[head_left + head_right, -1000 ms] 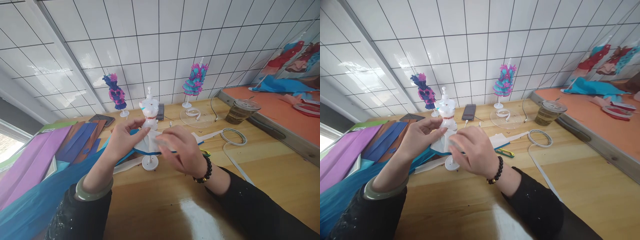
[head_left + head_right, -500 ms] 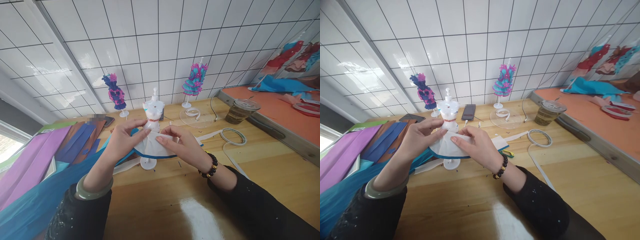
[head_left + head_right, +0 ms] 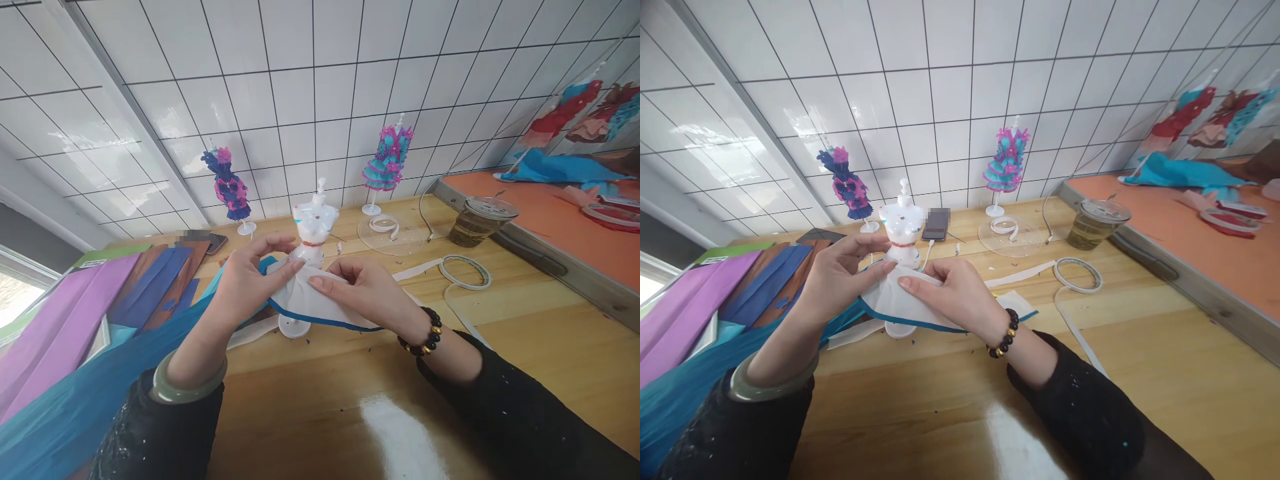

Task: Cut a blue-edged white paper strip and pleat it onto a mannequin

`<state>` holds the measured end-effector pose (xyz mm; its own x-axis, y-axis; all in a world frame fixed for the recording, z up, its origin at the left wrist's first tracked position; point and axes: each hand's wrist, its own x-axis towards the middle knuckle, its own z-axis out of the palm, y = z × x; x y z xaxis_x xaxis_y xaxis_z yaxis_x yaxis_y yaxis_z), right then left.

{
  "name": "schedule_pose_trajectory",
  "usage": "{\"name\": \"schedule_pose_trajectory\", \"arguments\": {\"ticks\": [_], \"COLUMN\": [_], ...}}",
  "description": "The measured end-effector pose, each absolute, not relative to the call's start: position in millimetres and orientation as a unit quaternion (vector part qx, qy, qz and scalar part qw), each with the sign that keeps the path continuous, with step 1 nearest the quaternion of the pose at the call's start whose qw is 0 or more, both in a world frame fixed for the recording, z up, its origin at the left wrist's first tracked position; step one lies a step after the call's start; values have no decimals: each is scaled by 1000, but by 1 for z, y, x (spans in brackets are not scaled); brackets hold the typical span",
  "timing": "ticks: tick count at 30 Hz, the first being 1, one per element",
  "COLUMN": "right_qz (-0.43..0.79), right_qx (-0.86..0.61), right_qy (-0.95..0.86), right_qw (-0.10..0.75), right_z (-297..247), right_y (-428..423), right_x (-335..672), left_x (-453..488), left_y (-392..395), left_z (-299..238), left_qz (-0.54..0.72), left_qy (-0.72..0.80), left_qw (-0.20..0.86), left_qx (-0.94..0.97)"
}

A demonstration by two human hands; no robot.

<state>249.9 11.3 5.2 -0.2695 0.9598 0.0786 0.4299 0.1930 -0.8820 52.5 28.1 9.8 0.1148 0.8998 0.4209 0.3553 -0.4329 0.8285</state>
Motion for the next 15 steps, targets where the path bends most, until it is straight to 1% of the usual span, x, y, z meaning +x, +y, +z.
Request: {"name": "schedule_pose_trajectory", "arguments": {"ticks": [4, 6, 8, 13, 15], "right_qz": [431, 431, 400, 252, 215], "right_qx": [-471, -467, -465, -453, -445], "right_qy": [-666, -658, -666, -711, -721], "right_qw": [385, 404, 424, 475, 485], "right_z": [5, 4, 2, -5, -8], "right_y": [10, 9, 8, 7, 8], "right_x": [246, 244, 242, 242, 242], "left_x": [53, 54, 54, 54, 54], "left_y": [27, 27, 27, 28, 28], "left_z": [12, 12, 12, 11, 11], "left_qz": [475, 477, 480, 480, 479], "left_qy": [451, 450, 448, 443, 443], "left_qw": [277, 274, 269, 263, 259], "left_qx": [703, 704, 705, 710, 713]}}
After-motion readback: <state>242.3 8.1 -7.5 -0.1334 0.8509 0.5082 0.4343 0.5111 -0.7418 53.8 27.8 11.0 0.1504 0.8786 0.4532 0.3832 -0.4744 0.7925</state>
